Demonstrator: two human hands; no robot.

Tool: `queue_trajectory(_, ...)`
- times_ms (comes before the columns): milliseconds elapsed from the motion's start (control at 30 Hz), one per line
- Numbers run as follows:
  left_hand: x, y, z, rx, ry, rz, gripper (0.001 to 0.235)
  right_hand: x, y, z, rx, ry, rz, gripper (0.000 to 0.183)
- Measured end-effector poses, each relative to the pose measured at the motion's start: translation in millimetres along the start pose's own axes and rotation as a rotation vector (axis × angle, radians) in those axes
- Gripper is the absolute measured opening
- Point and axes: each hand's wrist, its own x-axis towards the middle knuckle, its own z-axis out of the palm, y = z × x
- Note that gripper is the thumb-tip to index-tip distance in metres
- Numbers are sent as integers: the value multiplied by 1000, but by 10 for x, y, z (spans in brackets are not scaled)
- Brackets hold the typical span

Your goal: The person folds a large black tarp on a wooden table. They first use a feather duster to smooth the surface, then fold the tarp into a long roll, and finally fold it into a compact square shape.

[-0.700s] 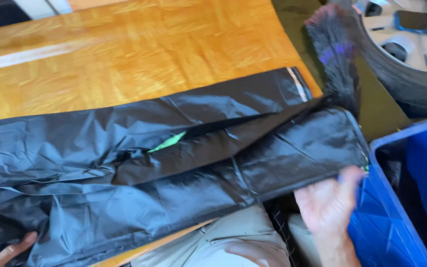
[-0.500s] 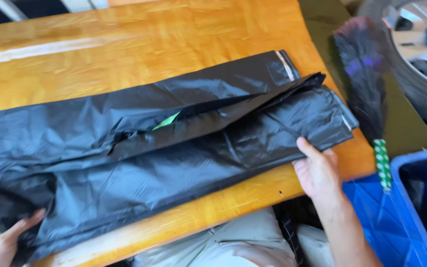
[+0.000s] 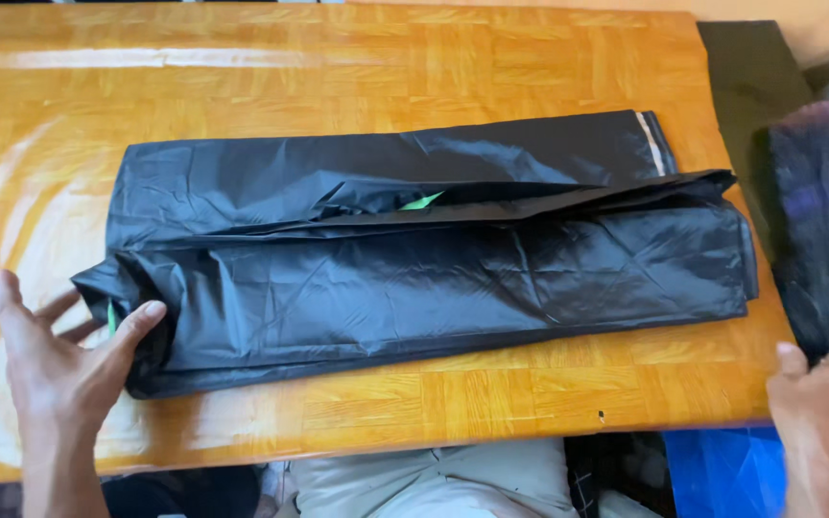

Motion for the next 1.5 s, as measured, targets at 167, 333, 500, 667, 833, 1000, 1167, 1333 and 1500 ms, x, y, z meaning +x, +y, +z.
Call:
queue_trajectory(167,-326,76,162,267,457,845,73,-140,316,250,-1569,259,-525,26)
queue_trajectory(333,-624,333,624,255,159,1124,25,-141,-7,65,-931,442,-372,13)
queue_trajectory(500,-400,589,1000,483,-124,1169,59,-462,-686,-499,358,237,-399,50)
queue_trajectory(667,-63,655,1370,610,-363,943,90,-970,-1526,-972,571,176,-660,47)
queue_trajectory(833,-71,616,1419,591,-436,973,63,-1097,-2166,-1137,404,-239,-829,79)
queue_trajectory(1000,-156,495,1458,550,-194,991,88,-551,-2096,-1132,-43,-507,-535,73)
queue_trajectory(1167,-143,496,1464,514,-169,1031,88,-21,-1390,-1107,-134,-607,-30,73)
queue_trajectory(1333,-363,699,1191,169,-250,1332,96,-70,-725,-739,93,-331,122,68)
queue_trajectory(1500,-520,596,1251,288,-547,1477,64,-258,-362,-307,442,92,-122,53)
